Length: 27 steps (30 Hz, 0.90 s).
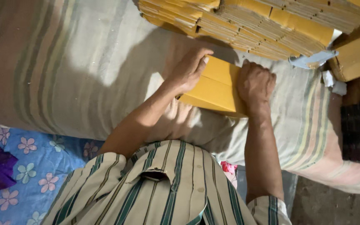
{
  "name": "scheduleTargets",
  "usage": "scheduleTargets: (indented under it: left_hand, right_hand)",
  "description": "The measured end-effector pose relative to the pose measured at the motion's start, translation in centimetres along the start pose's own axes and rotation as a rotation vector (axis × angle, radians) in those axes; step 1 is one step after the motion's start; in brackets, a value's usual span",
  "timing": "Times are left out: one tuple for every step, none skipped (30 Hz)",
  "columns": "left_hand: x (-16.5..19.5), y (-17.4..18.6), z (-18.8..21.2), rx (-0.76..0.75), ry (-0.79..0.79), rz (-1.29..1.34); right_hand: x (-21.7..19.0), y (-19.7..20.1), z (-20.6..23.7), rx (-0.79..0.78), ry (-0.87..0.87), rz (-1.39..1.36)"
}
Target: The person folds flat yellow cardboard boxes into shape, pressing the creases and tucking the flaps, then places each finished box onto a stack beside them, repeating the cycle.
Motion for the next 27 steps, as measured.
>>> scheduleTargets:
  left_hand:
    - [-0.1,0.0,0.0,0.013,-0.022,-0.002]
    - [-0.1,0.0,-0.1,0.029,-0.049,-0.005]
    - [-0.3,-0.1,-0.2,0.016,-0.027,-0.006]
    - [-0.5,-0.1,-0.3,0.005,-0.004,-0.012]
    - [-0.7,0.0,-0.3,-0.007,0.025,-0.018]
    - [-1.1,-0.1,-0.3,-0.048,0.114,-0.036]
    - [-1.5,-0.1,-0.2,-0.088,0.205,-0.055]
    - [-1.9,-0.1,-0.1,-0.128,0.294,-0.076]
    - [-1.9,0.0,-0.1,-0.13,0.275,-0.068]
    - [-1.8,0.1,-0.1,-0.135,0.257,-0.057]
    - [-1.7,0.2,0.0,-0.142,0.242,-0.048]
    - [-1.4,0.4,0.0,-0.111,0.176,-0.024]
    - [-1.1,0.6,0.0,-0.078,0.106,0.001]
    - [-0.7,0.7,0.0,-0.042,0.035,0.025]
    - [-0.5,0.8,0.0,-0.038,0.024,0.017]
    - [-0.3,0.8,0.1,-0.039,0.011,0.012]
    - [0.0,0.8,0.1,-0.041,-0.004,0.01]
    - [0.1,0.8,0.1,-0.05,0.024,0.0]
    - [0.3,0.9,0.1,-0.062,0.053,-0.009]
    - [0.6,0.9,0.0,-0.074,0.08,-0.015]
    - [0.8,0.8,-0.2,-0.097,0.123,-0.041]
    - [1.1,0.9,-0.3,-0.119,0.168,-0.075]
    - [1.4,1.0,-0.3,-0.139,0.216,-0.109]
    - [2.5,1.2,-0.6,-0.151,0.094,-0.325]
    - [3.6,1.4,-0.7,-0.161,-0.03,-0.54]
    - [4.7,1.5,-0.9,-0.17,-0.157,-0.753]
    - [5.4,1.0,-0.6,-0.324,-0.137,-0.718]
  right_hand:
    - [-0.6,0.1,0.1,0.1,0.055,0.154]
    - [-1.5,0.2,0.0,0.205,0.111,0.311]
    - [-3.0,0.5,0.6,0.355,0.225,0.609]
    - [-5.1,0.5,1.2,0.506,0.337,0.905]
    - [-6.0,-0.3,-0.8,0.157,0.236,0.379]
    - [-7.0,-1.4,-2.3,-0.186,0.123,-0.149]
    - [-8.4,-1.1,-2.4,-0.132,0.11,-0.197]
    - [-9.4,-0.8,-2.6,-0.076,0.097,-0.246]
    - [-9.7,-0.5,-2.8,-0.019,0.081,-0.291]
    - [-9.7,-0.4,-2.8,-0.042,0.123,-0.267]
    - [-9.2,-0.2,-2.6,-0.068,0.164,-0.246]
    - [-8.4,-0.2,-2.3,-0.096,0.204,-0.223]
    - [-6.8,-0.4,-2.0,-0.198,0.135,-0.156]
    - [-5.0,-0.5,-1.4,-0.295,0.069,-0.087]
    - [-3.3,-0.6,-0.8,-0.392,0.002,-0.021]
    - [-1.7,-0.2,-0.5,-0.36,-0.054,-0.104]
    - [-0.2,0.4,-0.1,-0.325,-0.113,-0.184]
    - [0.6,0.8,0.4,-0.291,-0.173,-0.265]
    - [0.8,1.5,1.3,-0.192,-0.147,-0.296]
    - [1.0,2.4,2.6,-0.092,-0.121,-0.322]
    - [0.9,3.2,3.5,0.011,-0.09,-0.348]
    - [0.4,3.6,4.1,0.01,-0.041,-0.221]
    - [-0.2,3.8,4.6,0.007,0.011,-0.095]
    - [-1.0,3.8,5.0,-0.057,0.063,-0.124]
    - [-2.0,3.6,5.4,-0.121,0.118,-0.154]
    - [-3.0,3.5,5.6,-0.185,0.173,-0.182]
    - [-3.8,3.8,5.8,-0.147,0.212,-0.213]
Point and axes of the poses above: each hand's wrist, its own z-axis away from the middle knuckle, its own y-axis out of the back of the hand, x = y × z, the point moved 4 cm from there along -z, towards the middle knuckle, and after that the axes turned 4 degrees about -y, right-handed, at the moved point
